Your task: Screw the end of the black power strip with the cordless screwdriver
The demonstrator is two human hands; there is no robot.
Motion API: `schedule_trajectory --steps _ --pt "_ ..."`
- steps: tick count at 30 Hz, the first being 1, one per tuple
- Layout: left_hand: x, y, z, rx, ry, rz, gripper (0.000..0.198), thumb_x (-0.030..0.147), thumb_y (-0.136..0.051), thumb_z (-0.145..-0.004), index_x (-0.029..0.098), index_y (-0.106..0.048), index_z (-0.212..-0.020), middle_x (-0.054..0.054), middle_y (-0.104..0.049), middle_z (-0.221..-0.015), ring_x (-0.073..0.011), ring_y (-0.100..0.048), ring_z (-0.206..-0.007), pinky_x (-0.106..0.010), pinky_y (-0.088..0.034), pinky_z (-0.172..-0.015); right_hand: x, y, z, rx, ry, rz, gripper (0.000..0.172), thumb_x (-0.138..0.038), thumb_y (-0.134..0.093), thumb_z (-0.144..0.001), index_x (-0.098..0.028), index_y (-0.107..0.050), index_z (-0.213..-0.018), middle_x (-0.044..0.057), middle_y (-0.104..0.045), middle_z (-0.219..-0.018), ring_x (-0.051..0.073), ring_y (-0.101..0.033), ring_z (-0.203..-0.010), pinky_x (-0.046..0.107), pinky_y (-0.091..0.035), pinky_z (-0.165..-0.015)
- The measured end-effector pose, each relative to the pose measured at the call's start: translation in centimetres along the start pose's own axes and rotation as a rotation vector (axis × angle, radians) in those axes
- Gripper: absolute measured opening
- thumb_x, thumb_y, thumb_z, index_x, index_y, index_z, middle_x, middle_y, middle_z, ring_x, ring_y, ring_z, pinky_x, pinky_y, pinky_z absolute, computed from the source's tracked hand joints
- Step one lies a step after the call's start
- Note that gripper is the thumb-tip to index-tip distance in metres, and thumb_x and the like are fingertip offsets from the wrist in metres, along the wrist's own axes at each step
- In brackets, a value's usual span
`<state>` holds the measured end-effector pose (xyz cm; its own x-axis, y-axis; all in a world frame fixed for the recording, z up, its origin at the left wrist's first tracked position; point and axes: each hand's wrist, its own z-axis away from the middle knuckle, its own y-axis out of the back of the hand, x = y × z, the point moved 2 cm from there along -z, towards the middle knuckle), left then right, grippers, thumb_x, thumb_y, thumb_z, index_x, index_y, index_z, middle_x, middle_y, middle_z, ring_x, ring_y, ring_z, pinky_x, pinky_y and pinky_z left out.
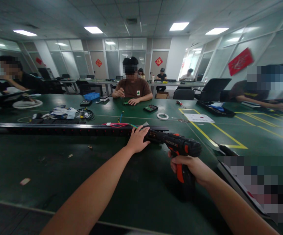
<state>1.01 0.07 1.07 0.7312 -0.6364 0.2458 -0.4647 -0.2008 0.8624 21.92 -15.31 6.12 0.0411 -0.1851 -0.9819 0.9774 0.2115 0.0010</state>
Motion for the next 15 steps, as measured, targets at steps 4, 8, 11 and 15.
schedule_trajectory --steps 4,8,11,15 --pt "0.03 0.05 0.02 -0.001 0.002 0.001 0.073 0.04 -0.064 -0.091 0.024 -0.036 -0.156 -0.008 -0.044 -0.159 -0.0316 -0.027 -0.151 -0.062 -0.014 -0.123 0.03 -0.05 -0.02 -0.003 -0.002 -0.024 0.019 -0.028 -0.069 -0.071 -0.02 -0.061 -0.086 -0.001 -0.064 -0.058 0.018 -0.058 -0.057 0.029 -0.044 -0.057" --pt "0.22 0.22 0.05 -0.004 0.002 -0.004 0.073 0.04 -0.064 -0.091 0.024 -0.036 -0.156 -0.008 -0.044 -0.159 -0.0312 -0.028 -0.151 -0.06 -0.015 -0.123 0.13 -0.05 -0.11 0.001 -0.01 -0.022 0.02 -0.028 -0.07 -0.069 -0.02 -0.061 -0.084 -0.001 -0.064 -0.057 0.017 -0.057 -0.056 0.028 -0.044 -0.057" --pt "0.27 0.26 0.04 -0.004 0.003 -0.006 0.072 0.04 -0.065 -0.091 0.023 -0.037 -0.156 -0.008 -0.045 -0.159 -0.0313 -0.029 -0.15 -0.06 -0.016 -0.123 0.22 0.04 -0.21 0.0 -0.003 -0.003 0.02 -0.029 -0.07 -0.069 -0.019 -0.061 -0.084 0.0 -0.064 -0.056 0.017 -0.057 -0.056 0.029 -0.044 -0.057" --pt "0.17 0.17 0.0 0.001 0.002 -0.002 0.072 0.04 -0.064 -0.091 0.024 -0.037 -0.156 -0.007 -0.045 -0.158 -0.0314 -0.029 -0.15 -0.061 -0.015 -0.123 0.24 0.13 -0.33 -0.01 0.006 -0.009 0.02 -0.028 -0.071 -0.069 -0.02 -0.061 -0.084 -0.001 -0.065 -0.057 0.017 -0.057 -0.057 0.029 -0.044 -0.058"
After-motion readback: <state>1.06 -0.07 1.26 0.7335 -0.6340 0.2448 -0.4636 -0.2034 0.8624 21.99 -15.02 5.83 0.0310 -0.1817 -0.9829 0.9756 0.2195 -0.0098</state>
